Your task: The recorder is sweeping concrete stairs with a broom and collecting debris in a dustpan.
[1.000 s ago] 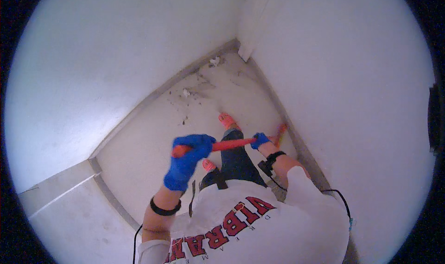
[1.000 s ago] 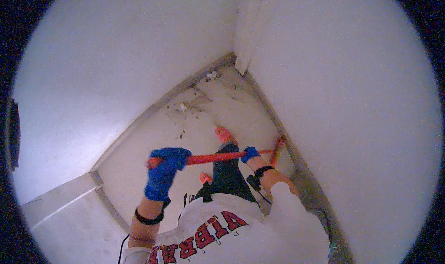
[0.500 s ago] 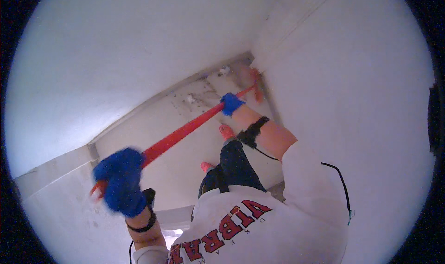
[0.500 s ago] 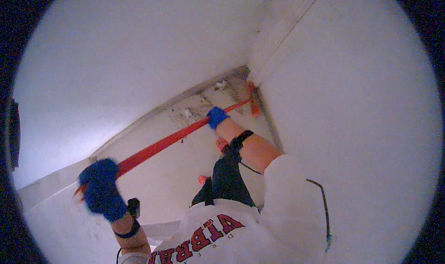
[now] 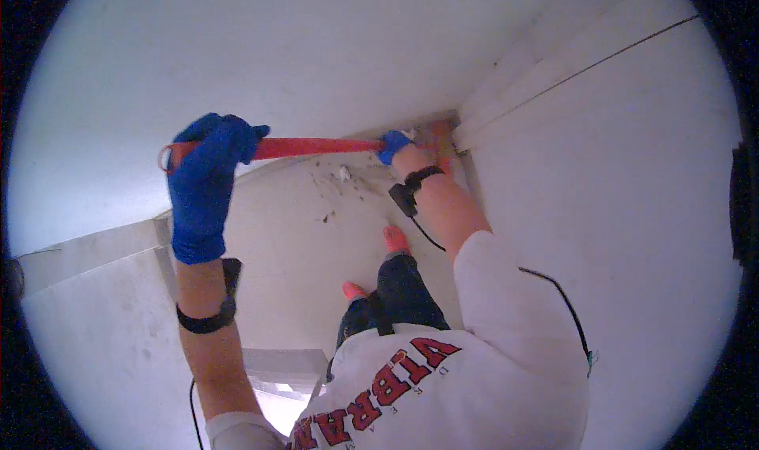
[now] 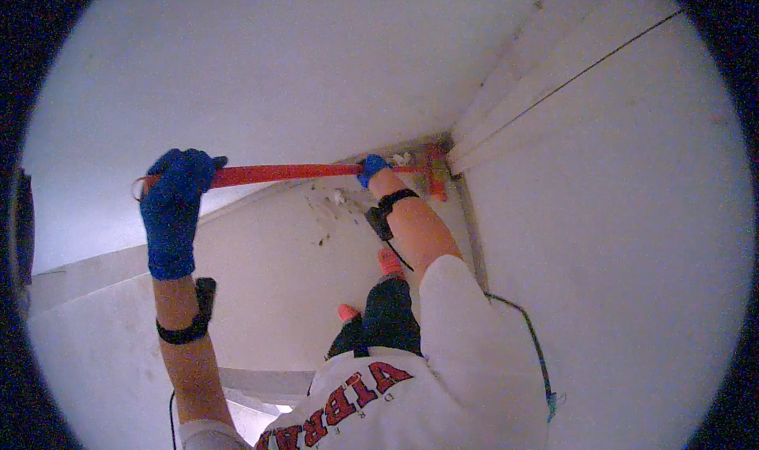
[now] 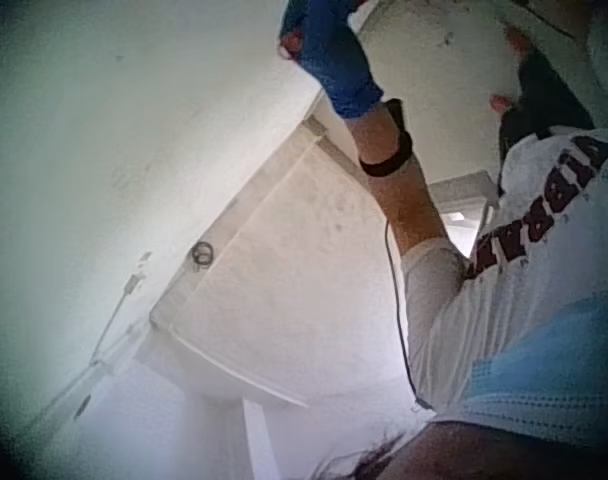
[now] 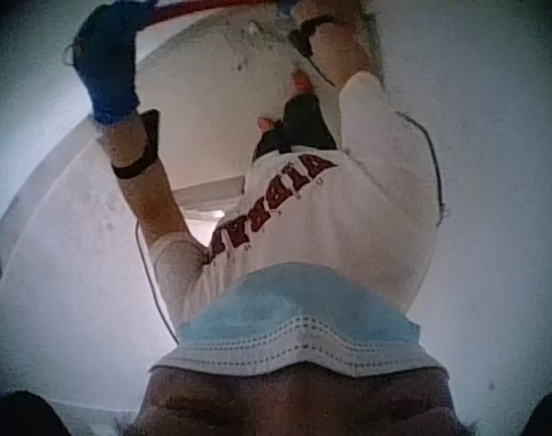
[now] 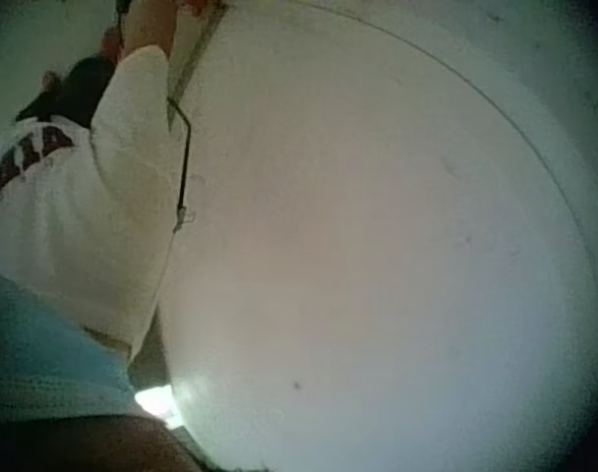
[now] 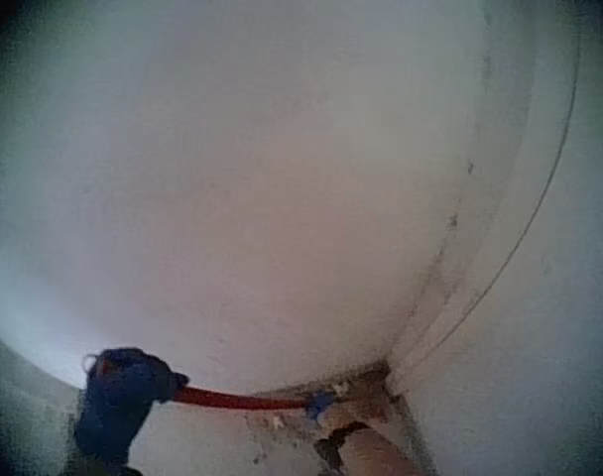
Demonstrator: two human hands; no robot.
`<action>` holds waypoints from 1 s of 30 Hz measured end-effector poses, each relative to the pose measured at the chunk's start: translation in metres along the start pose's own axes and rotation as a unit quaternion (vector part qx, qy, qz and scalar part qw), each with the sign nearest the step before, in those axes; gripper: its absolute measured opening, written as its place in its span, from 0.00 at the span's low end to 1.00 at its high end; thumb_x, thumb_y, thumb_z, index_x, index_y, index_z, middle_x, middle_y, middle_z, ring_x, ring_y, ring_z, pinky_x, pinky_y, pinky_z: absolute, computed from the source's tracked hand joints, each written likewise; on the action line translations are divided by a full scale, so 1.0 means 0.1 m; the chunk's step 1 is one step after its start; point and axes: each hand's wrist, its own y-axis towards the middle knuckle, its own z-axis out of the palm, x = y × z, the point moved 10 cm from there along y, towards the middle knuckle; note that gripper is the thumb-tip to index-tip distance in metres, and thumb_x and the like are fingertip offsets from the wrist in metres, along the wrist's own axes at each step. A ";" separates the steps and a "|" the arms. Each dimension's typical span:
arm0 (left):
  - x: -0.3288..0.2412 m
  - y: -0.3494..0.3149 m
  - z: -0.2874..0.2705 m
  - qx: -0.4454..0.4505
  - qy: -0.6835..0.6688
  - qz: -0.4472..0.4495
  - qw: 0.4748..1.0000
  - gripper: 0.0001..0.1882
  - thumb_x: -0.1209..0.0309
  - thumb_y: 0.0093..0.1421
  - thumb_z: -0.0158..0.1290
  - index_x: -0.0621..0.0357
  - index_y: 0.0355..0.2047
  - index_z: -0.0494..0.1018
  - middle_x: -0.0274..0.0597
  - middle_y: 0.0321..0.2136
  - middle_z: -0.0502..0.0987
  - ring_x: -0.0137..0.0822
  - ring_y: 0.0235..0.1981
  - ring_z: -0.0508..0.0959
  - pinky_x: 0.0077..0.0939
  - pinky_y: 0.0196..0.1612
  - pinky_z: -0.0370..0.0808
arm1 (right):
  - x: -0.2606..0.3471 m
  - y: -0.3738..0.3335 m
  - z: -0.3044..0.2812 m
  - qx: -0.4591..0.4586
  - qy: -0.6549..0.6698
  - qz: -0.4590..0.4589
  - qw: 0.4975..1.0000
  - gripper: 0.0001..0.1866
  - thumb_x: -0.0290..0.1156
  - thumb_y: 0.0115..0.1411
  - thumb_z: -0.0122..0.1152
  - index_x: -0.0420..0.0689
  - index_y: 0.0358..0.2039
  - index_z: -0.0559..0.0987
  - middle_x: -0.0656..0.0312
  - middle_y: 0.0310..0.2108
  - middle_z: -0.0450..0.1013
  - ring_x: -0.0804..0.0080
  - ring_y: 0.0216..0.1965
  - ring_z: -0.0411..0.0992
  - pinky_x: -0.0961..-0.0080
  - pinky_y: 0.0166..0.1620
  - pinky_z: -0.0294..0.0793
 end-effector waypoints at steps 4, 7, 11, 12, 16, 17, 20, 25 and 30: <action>-0.64 -0.23 -0.28 -0.255 0.020 0.009 0.967 0.09 0.76 0.43 0.43 0.65 0.27 0.62 0.49 0.24 0.67 0.44 0.28 0.68 0.43 0.41 0.61 | 0.27 -0.10 -0.26 0.014 0.061 0.019 0.998 0.09 0.35 0.38 0.48 0.46 0.20 0.73 0.51 0.21 0.67 0.55 0.26 0.66 0.67 0.27 0.65; -0.13 -0.32 -0.47 -0.275 0.074 -0.030 0.958 0.03 0.76 0.43 0.43 0.62 0.20 0.63 0.45 0.22 0.67 0.38 0.27 0.67 0.37 0.39 0.61 | -0.11 -0.04 -0.28 -0.059 0.164 0.053 0.983 0.09 0.34 0.37 0.49 0.45 0.20 0.72 0.51 0.20 0.67 0.55 0.25 0.66 0.67 0.26 0.65; -0.27 -0.11 -0.03 -0.253 0.053 -0.057 0.964 0.03 0.75 0.42 0.43 0.63 0.18 0.64 0.42 0.16 0.65 0.35 0.20 0.66 0.35 0.36 0.63 | 0.01 0.12 0.13 0.012 -0.011 -0.047 0.999 0.06 0.32 0.37 0.50 0.44 0.17 0.72 0.52 0.18 0.67 0.57 0.23 0.67 0.69 0.24 0.64; -0.39 -0.21 -0.12 -0.314 0.122 -0.068 0.939 0.04 0.74 0.42 0.43 0.62 0.17 0.64 0.41 0.15 0.64 0.34 0.17 0.64 0.35 0.34 0.64 | 0.22 0.01 0.08 0.009 -0.013 -0.064 0.998 0.05 0.32 0.37 0.50 0.44 0.15 0.71 0.52 0.17 0.67 0.58 0.22 0.67 0.69 0.23 0.64; -0.52 -0.43 -0.06 -0.187 0.164 0.010 0.969 0.12 0.66 0.44 0.42 0.57 0.09 0.59 0.40 0.08 0.60 0.35 0.12 0.61 0.29 0.22 0.62 | 0.24 -0.24 -0.10 -0.017 0.121 -0.033 0.992 0.05 0.32 0.37 0.50 0.45 0.13 0.70 0.53 0.16 0.67 0.62 0.19 0.67 0.71 0.20 0.63; -0.23 -0.54 -0.10 -0.195 0.226 -0.049 0.953 0.14 0.66 0.47 0.41 0.56 0.08 0.59 0.38 0.07 0.58 0.33 0.11 0.61 0.24 0.20 0.61 | 0.19 -0.24 0.03 -0.016 0.123 -0.038 0.992 0.05 0.32 0.37 0.50 0.45 0.13 0.70 0.53 0.16 0.67 0.62 0.19 0.67 0.71 0.20 0.63; -0.22 -1.10 -0.23 -0.405 0.291 -0.101 0.861 0.11 0.71 0.48 0.40 0.54 0.10 0.62 0.29 0.09 0.60 0.21 0.12 0.61 0.11 0.19 0.58 | 0.06 -0.10 0.58 -0.003 0.020 -0.050 0.999 0.06 0.33 0.37 0.49 0.46 0.12 0.71 0.55 0.15 0.67 0.65 0.18 0.66 0.71 0.21 0.63; -0.73 -1.94 -0.22 -0.411 0.490 -0.170 0.750 0.07 0.74 0.46 0.43 0.53 0.13 0.63 0.25 0.10 0.62 0.20 0.12 0.61 0.09 0.19 0.57 | 0.99 0.01 2.08 0.024 0.074 -0.156 0.985 0.03 0.29 0.36 0.50 0.48 0.10 0.71 0.56 0.16 0.66 0.62 0.20 0.66 0.69 0.21 0.62; -0.81 -2.13 0.07 -0.474 0.502 -0.206 0.694 0.07 0.73 0.43 0.44 0.58 0.12 0.61 0.31 0.11 0.64 0.22 0.14 0.62 0.11 0.18 0.58 | 2.13 -0.24 2.40 0.115 0.262 -0.136 0.949 0.04 0.29 0.39 0.47 0.45 0.13 0.68 0.57 0.14 0.64 0.64 0.20 0.63 0.72 0.24 0.61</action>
